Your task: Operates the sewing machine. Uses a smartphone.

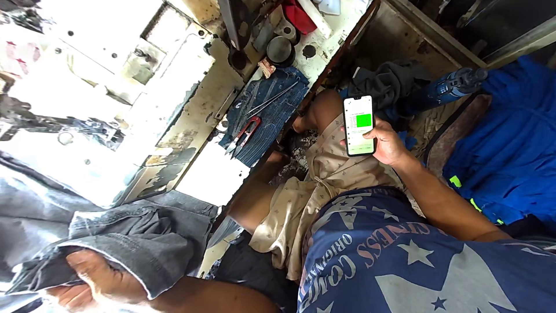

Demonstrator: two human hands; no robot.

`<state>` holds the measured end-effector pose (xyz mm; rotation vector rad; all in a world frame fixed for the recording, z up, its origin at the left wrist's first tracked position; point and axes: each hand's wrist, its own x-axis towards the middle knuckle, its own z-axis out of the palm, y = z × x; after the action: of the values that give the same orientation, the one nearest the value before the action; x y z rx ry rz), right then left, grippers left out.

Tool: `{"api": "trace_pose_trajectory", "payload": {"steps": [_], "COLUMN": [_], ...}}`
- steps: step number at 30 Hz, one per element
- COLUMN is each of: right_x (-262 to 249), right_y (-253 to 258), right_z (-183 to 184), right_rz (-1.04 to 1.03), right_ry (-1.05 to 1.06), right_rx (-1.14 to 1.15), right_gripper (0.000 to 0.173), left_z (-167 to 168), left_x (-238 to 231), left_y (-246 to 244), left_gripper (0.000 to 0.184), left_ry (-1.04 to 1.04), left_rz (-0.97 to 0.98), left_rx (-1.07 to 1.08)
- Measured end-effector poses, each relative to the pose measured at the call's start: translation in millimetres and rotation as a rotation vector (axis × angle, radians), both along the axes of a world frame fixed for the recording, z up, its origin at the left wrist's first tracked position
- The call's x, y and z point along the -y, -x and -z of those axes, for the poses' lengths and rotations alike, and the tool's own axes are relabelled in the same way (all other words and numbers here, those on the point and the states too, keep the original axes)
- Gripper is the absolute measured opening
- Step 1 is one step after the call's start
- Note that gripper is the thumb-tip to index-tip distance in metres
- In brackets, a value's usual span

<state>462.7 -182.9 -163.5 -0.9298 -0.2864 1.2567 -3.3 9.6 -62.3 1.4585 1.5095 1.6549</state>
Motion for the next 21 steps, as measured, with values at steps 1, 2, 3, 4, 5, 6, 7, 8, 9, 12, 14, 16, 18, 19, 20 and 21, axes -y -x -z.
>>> {"api": "trace_pose_trajectory", "payload": {"steps": [1,2,3,4,5,6,7,8,9,12,14,16,18,19,20,21], "right_x": [0,0,-1,-1,-1,-1,-1,-1,-1,-1,-1,-1,-1,-1,-1,0], "right_y": [0,0,0,1,1,1,1,1,1,2,2,2,2,2,2,2], "right_z": [0,0,0,-1,-2,-3,-3,-3,-3,-4,-4,-4,-4,-4,-3,-3], "right_rz": [0.000,0.002,0.005,0.007,0.010,0.011,0.013,0.014,0.014,0.010,0.008,0.009,0.014,0.013,0.012,0.011], "right_ry": [0.005,0.010,0.017,0.026,0.038,0.043,0.043,0.040,0.038,0.049,0.055,0.053,0.047,0.038,0.028,0.026], "right_rx": [-0.001,-0.004,-0.007,-0.011,-0.017,-0.018,-0.023,-0.029,-0.031,-0.022,-0.017,-0.014,-0.016,-0.015,-0.014,-0.013], "right_gripper": [0.048,0.047,0.046,0.044,0.043,0.042,0.041,0.041,0.040,0.039,0.040,0.040,0.040,0.041,0.041,0.042], "left_z": [0,0,0,0,3,5,5,7,8,6,8,3,1,0,1,1], "left_x": [0,0,0,-1,-2,-3,-4,-5,-5,-4,-5,-2,-1,0,-1,-1], "left_y": [1,2,1,2,5,8,9,12,13,9,11,6,1,0,1,1], "left_gripper": [0.049,0.050,0.050,0.049,0.049,0.049,0.050,0.051,0.050,0.049,0.050,0.050,0.050,0.050,0.049,0.049], "left_ry": [0.003,0.003,0.004,-0.006,-0.017,-0.022,-0.015,-0.012,-0.013,-0.021,-0.024,-0.003,0.000,-0.006,-0.016,-0.020], "left_rz": [0.005,0.008,0.013,0.018,0.023,0.024,0.024,0.023,0.018,0.023,0.021,0.014,0.006,0.008,0.014,0.014], "left_rx": [-0.011,-0.021,-0.030,-0.030,-0.026,-0.023,-0.022,-0.017,-0.010,-0.008,-0.015,-0.022,-0.019,-0.015,-0.012,-0.013]}}
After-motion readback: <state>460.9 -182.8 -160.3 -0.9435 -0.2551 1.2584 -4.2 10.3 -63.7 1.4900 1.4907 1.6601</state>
